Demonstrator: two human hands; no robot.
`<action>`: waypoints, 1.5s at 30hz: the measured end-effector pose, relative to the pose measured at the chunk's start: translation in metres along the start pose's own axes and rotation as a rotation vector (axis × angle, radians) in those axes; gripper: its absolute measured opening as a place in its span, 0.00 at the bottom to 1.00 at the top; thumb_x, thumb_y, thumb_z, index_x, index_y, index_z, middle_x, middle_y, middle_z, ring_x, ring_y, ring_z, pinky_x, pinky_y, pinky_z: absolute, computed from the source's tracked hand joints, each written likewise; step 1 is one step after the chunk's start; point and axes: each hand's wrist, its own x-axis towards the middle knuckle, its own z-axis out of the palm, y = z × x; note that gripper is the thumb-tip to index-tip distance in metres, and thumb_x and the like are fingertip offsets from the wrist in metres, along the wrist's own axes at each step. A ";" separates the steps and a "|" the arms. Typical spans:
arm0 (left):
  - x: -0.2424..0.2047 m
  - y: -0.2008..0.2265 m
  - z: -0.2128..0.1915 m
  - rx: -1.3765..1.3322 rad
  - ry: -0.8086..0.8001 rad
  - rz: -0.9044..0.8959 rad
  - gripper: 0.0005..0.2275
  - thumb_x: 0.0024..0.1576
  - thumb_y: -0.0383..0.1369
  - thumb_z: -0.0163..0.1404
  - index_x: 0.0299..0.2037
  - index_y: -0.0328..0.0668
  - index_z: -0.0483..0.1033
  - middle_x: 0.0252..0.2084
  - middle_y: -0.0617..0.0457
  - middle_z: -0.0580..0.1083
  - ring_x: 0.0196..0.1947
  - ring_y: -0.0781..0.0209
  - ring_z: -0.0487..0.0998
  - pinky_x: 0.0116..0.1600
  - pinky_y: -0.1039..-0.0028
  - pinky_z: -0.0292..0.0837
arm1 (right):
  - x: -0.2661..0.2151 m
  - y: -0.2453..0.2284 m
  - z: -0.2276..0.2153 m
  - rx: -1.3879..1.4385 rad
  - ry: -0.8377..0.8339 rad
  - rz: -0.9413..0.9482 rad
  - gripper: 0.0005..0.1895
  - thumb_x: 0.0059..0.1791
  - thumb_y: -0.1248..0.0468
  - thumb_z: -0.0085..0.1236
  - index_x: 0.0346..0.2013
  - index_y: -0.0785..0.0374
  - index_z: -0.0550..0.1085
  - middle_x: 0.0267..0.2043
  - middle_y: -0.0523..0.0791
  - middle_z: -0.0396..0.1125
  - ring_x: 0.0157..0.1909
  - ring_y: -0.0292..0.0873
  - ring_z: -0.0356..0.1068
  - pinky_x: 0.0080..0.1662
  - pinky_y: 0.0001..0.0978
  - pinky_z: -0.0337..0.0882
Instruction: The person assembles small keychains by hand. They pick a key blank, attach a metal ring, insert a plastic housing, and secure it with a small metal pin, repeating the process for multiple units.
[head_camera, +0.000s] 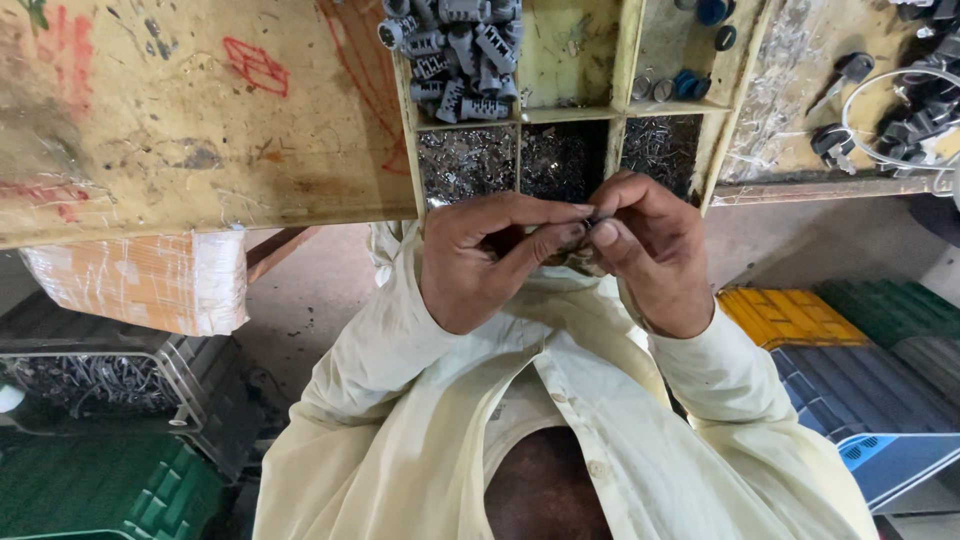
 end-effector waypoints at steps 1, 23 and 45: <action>-0.001 0.001 -0.001 0.035 0.007 -0.028 0.07 0.63 0.26 0.58 0.50 0.39 0.82 0.41 0.55 0.82 0.36 0.76 0.80 0.40 0.84 0.76 | 0.001 0.000 0.001 -0.107 0.009 -0.036 0.06 0.58 0.70 0.56 0.47 0.66 0.69 0.46 0.41 0.62 0.40 0.30 0.61 0.40 0.22 0.63; -0.004 -0.002 0.002 -0.211 -0.091 -0.067 0.06 0.61 0.22 0.55 0.47 0.36 0.77 0.55 0.50 0.74 0.33 0.79 0.71 0.39 0.86 0.68 | 0.005 -0.063 -0.022 -1.300 0.204 -0.258 0.06 0.56 0.68 0.70 0.44 0.63 0.79 0.39 0.43 0.76 0.31 0.36 0.73 0.34 0.27 0.70; -0.011 -0.041 0.042 -1.199 -0.082 -0.657 0.08 0.67 0.34 0.51 0.53 0.44 0.76 0.31 0.62 0.68 0.25 0.76 0.61 0.22 0.83 0.59 | -0.001 -0.008 0.012 -0.848 0.269 -0.732 0.12 0.49 0.79 0.64 0.44 0.69 0.72 0.45 0.55 0.73 0.42 0.45 0.76 0.38 0.28 0.76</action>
